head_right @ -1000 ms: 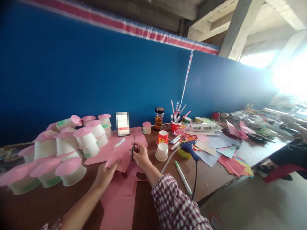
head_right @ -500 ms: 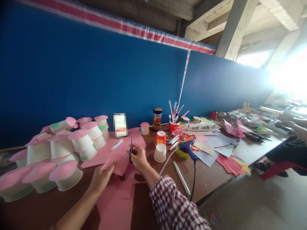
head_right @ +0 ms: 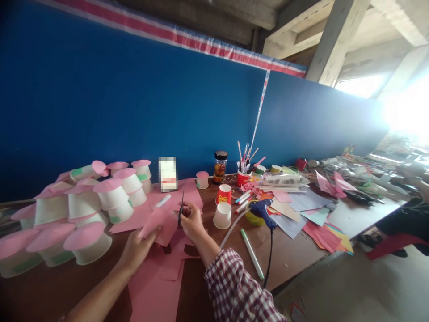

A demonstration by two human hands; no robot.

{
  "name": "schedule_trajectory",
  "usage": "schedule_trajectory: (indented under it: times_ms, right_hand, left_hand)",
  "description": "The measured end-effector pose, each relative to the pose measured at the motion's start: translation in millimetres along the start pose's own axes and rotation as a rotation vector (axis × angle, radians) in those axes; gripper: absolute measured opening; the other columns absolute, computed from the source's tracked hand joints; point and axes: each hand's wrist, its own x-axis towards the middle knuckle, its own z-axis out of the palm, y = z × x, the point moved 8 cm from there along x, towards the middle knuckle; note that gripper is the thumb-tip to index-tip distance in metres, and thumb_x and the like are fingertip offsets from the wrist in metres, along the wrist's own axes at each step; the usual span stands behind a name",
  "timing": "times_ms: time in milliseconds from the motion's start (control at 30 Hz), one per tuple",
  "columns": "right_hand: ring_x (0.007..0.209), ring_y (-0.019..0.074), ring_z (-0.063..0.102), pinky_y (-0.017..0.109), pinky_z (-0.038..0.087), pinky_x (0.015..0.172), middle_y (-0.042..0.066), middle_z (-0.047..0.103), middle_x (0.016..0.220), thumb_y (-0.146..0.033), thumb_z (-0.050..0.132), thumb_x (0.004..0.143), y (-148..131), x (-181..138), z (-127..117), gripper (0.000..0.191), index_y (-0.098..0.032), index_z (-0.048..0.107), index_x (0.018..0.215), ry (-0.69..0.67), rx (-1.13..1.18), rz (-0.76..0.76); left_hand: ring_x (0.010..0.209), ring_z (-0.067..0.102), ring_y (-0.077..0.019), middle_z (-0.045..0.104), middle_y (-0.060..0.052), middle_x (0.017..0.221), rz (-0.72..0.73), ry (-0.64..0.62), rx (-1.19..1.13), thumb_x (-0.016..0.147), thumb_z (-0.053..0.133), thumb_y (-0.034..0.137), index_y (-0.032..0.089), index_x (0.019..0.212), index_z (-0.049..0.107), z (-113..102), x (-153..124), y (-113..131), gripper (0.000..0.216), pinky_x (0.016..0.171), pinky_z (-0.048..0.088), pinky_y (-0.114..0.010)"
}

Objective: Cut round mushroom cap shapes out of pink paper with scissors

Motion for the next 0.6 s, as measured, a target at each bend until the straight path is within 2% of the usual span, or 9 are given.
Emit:
schedule_trajectory:
  times_ms: [100, 300, 467, 600]
  right_hand:
    - [0.046, 0.0081, 0.046, 0.019, 0.038, 0.043, -0.007, 0.054, 0.054, -0.030, 0.080, 0.052, 0.2, 1.2, -2.0, 0.045, -0.016, 0.059, 0.089, 0.012, -0.017, -0.004]
    - [0.044, 0.0070, 0.042, 0.019, 0.036, 0.040, -0.007, 0.051, 0.057, -0.033, 0.079, 0.054, 0.4, 3.5, -6.2, 0.045, -0.018, 0.058, 0.091, 0.032, -0.035, 0.009]
    - [0.046, 0.0081, 0.045, 0.019, 0.036, 0.041, -0.006, 0.051, 0.056, -0.034, 0.077, 0.057, 0.9, 4.0, -7.2, 0.042, -0.016, 0.059, 0.091, 0.040, -0.091, -0.024]
    - [0.048, 0.0090, 0.048, 0.020, 0.038, 0.043, -0.004, 0.056, 0.061, -0.036, 0.074, 0.061, 2.7, 3.4, -6.4, 0.042, -0.017, 0.058, 0.093, 0.012, -0.087, -0.043]
  left_hand:
    - [0.065, 0.061, -0.0224, 0.063, -0.002, 0.056, 0.002, -0.011, -0.015, 0.070, 0.060, 0.036, 0.014, 0.066, 0.063, 1.2, -1.7, 4.3, 0.023, 0.057, 0.046, -0.026]
    - [0.049, 0.060, -0.0211, 0.062, -0.003, 0.050, -0.056, -0.055, -0.036, 0.069, 0.061, 0.038, 0.013, 0.066, 0.062, 7.6, -5.3, 4.3, 0.025, 0.046, 0.043, -0.026]
    - [0.050, 0.062, -0.0221, 0.064, -0.005, 0.051, -0.027, -0.015, -0.010, 0.069, 0.061, 0.038, 0.013, 0.066, 0.063, 3.8, -3.3, 3.9, 0.025, 0.047, 0.044, -0.026]
    - [0.049, 0.061, -0.0206, 0.063, -0.004, 0.050, 0.000, -0.002, -0.019, 0.072, 0.059, 0.038, 0.013, 0.068, 0.063, 2.8, -4.6, 5.7, 0.026, 0.047, 0.043, -0.025]
